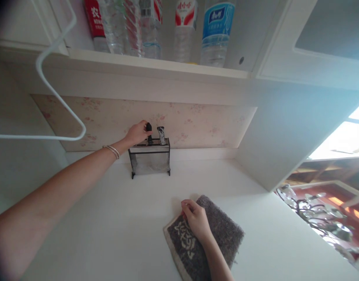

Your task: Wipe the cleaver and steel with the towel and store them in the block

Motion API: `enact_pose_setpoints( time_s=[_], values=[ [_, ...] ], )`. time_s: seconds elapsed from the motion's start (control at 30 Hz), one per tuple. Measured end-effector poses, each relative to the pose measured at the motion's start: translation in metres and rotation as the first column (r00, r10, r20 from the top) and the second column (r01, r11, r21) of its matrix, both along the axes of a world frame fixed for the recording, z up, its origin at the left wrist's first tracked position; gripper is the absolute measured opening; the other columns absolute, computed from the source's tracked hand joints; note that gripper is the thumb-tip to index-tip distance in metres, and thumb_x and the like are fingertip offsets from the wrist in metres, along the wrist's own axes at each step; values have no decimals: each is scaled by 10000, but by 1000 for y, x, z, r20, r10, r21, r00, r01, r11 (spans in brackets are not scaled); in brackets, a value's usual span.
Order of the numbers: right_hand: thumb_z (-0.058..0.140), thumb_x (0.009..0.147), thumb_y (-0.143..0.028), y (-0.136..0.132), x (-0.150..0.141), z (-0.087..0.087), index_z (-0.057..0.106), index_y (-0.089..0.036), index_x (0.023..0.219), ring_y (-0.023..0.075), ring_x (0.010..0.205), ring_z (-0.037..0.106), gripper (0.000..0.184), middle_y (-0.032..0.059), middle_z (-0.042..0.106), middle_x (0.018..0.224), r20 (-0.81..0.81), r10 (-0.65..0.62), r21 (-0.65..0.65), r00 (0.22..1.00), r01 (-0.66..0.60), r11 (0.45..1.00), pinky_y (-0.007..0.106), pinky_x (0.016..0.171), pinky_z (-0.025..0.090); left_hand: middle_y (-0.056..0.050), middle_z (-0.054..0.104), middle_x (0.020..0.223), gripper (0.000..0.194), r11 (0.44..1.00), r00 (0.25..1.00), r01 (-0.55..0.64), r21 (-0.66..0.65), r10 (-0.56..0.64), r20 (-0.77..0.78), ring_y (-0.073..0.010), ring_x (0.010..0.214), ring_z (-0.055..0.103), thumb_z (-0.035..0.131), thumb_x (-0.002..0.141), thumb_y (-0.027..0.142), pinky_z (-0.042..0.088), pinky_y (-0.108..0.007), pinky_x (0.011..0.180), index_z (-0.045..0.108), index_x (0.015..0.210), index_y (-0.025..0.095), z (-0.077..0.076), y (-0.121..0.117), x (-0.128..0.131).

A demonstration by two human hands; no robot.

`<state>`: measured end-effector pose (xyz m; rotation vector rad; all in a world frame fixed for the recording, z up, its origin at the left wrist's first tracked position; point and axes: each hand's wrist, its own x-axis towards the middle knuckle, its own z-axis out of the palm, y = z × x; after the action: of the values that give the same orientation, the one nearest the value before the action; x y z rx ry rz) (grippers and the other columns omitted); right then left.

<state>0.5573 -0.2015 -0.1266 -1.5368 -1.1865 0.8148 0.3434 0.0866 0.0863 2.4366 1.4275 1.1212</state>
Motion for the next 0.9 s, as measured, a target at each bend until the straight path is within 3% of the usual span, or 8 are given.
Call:
enact_pose_setpoints(
  time_s=[0.4, 0.53, 0.63, 0.7, 0.83, 0.9],
  values=[
    [549, 852, -549, -2, -1, 3, 692, -197, 902, 176, 590, 579, 384, 18, 637, 631, 3, 5, 12, 1000, -5, 1000, 285, 586, 447, -160, 669, 1027, 400, 996, 995, -89, -16, 89, 32, -332, 985, 628, 666, 775, 409, 445, -420, 822, 517, 1081, 197, -7, -9, 11],
    [548, 844, -565, -2, 0, 2, 689, -195, 897, 183, 594, 585, 399, 24, 644, 637, 1, 2, 10, 1000, -2, 1000, 289, 588, 450, -138, 663, 992, 504, 997, 994, -76, -22, 78, 82, -321, 936, 630, 722, 711, 446, 450, -416, 807, 515, 1095, 193, -8, -15, 9],
    [543, 849, -558, -2, 0, 2, 689, -197, 897, 181, 597, 586, 392, 21, 644, 640, 11, 9, 10, 1000, -9, 1000, 286, 593, 449, -106, 646, 987, 573, 997, 984, -77, -15, 79, 158, -288, 931, 617, 738, 671, 502, 452, -395, 830, 523, 1101, 190, -11, -22, -1],
    [534, 859, -543, -3, -1, 3, 690, -202, 900, 178, 595, 586, 377, 16, 644, 638, 33, 12, 12, 999, -12, 1000, 284, 598, 447, -88, 631, 991, 492, 994, 965, -110, -15, 110, 239, -260, 945, 603, 662, 738, 519, 444, -382, 866, 535, 1084, 193, -17, -26, -14],
    [509, 878, -505, -3, -3, 5, 694, -213, 878, 179, 602, 590, 345, 15, 649, 641, 133, 28, 5, 991, -29, 1000, 281, 599, 433, -99, 625, 1020, 334, 974, 882, -200, -105, 225, 413, -246, 988, 581, 520, 832, 450, 428, -387, 925, 572, 1011, 172, -40, -29, -49],
    [506, 877, -478, -1, -5, 6, 695, -219, 847, 179, 603, 592, 321, 13, 655, 641, 167, 47, -18, 985, -45, 999, 281, 598, 428, -102, 650, 983, 343, 963, 845, -181, -199, 256, 469, -254, 963, 595, 503, 828, 467, 449, -390, 899, 606, 951, 163, -56, -30, -65]
  ],
)
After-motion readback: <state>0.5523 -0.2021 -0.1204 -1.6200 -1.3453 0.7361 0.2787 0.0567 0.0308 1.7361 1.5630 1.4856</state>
